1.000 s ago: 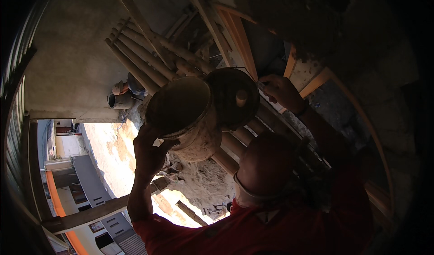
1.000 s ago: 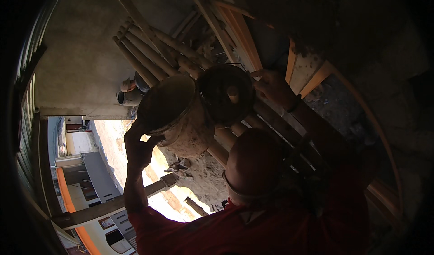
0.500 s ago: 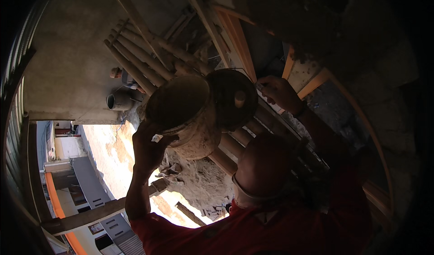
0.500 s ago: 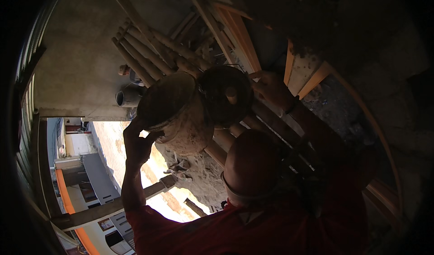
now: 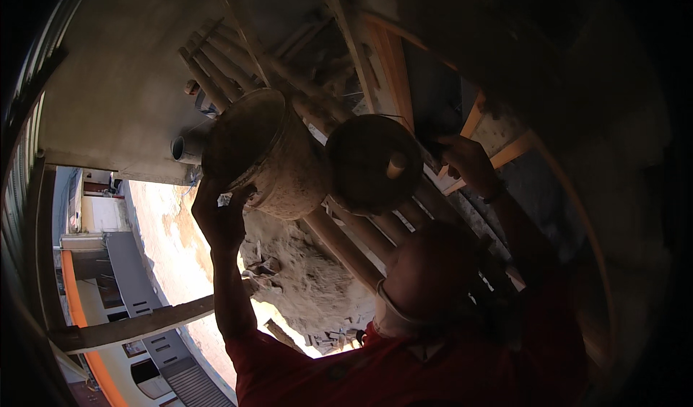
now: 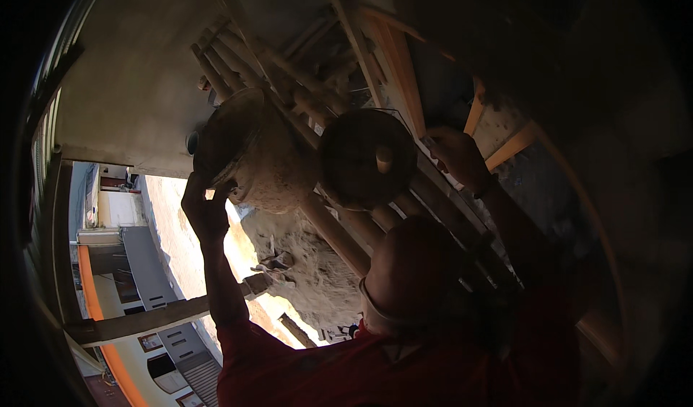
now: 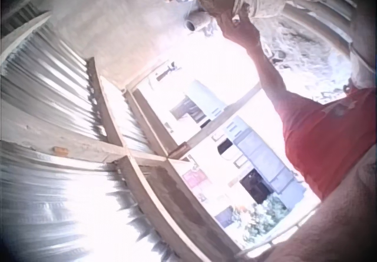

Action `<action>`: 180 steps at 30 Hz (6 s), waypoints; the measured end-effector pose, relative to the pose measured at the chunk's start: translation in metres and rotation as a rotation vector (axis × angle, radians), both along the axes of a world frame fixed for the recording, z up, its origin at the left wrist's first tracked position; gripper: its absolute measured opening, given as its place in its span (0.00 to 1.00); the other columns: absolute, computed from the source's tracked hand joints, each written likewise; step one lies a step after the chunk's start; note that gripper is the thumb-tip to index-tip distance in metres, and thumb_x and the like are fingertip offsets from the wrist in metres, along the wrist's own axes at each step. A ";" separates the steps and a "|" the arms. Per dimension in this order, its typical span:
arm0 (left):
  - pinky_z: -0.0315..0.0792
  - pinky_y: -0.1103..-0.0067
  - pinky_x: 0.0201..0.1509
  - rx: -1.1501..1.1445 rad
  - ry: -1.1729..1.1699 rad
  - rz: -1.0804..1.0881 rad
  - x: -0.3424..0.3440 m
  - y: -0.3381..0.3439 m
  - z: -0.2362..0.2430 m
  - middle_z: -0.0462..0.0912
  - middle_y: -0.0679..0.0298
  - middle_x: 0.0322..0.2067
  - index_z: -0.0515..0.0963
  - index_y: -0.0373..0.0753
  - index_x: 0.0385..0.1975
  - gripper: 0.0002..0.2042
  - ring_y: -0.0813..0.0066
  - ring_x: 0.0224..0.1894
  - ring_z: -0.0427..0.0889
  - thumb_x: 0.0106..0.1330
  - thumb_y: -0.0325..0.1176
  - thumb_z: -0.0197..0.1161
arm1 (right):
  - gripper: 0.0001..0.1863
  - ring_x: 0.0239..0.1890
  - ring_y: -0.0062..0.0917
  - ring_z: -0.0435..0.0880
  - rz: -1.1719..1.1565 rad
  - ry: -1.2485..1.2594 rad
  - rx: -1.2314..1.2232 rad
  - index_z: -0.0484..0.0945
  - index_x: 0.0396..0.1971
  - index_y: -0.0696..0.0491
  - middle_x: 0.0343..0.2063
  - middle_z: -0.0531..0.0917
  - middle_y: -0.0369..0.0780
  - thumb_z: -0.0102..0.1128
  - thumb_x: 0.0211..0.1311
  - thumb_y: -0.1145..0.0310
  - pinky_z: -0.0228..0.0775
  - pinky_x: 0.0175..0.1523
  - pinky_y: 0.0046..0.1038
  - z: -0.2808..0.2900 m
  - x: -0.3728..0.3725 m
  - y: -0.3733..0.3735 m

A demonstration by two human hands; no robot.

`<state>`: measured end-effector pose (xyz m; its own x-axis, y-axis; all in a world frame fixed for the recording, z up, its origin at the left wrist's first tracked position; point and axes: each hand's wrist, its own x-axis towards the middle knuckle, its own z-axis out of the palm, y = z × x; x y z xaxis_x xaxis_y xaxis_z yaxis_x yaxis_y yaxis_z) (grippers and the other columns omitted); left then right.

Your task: The person applies mortar from a bucket onto a concrete wall using a trowel while standing on bamboo scaffolding.

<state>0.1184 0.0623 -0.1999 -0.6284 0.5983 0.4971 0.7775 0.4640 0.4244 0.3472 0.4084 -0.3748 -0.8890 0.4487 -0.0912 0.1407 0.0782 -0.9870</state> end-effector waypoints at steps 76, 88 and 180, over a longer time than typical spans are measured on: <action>0.79 0.72 0.39 0.424 -1.180 0.508 0.074 0.029 -0.281 0.76 0.53 0.49 0.65 0.36 0.59 0.25 0.68 0.41 0.82 0.63 0.32 0.63 | 0.08 0.27 0.19 0.79 0.071 0.517 -0.225 0.72 0.30 0.55 0.25 0.80 0.38 0.56 0.52 0.83 0.75 0.33 0.24 -0.012 -0.120 -0.099; 0.33 0.41 0.71 -0.399 -0.170 0.272 0.024 0.080 -0.247 0.51 0.44 0.69 0.82 0.43 0.36 0.10 0.24 0.70 0.36 0.59 0.38 0.60 | 0.05 0.23 0.22 0.75 -0.044 0.591 -0.167 0.71 0.29 0.58 0.20 0.77 0.40 0.51 0.55 0.83 0.72 0.34 0.28 0.003 -0.130 -0.079; 0.80 0.79 0.32 0.861 -1.600 0.165 0.097 0.010 -0.294 0.82 0.62 0.36 0.73 0.37 0.45 0.11 0.71 0.34 0.85 0.68 0.35 0.59 | 0.16 0.26 0.32 0.86 1.082 -0.266 1.635 0.75 0.47 0.59 0.21 0.83 0.43 0.55 0.61 0.69 0.78 0.27 0.31 0.048 -0.114 -0.083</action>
<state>0.2157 0.0725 -0.4943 -0.7751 0.4192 -0.4727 -0.5969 -0.2406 0.7654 0.2332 0.3252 -0.3263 -0.8364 -0.3963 -0.3786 -0.4740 0.8699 0.1365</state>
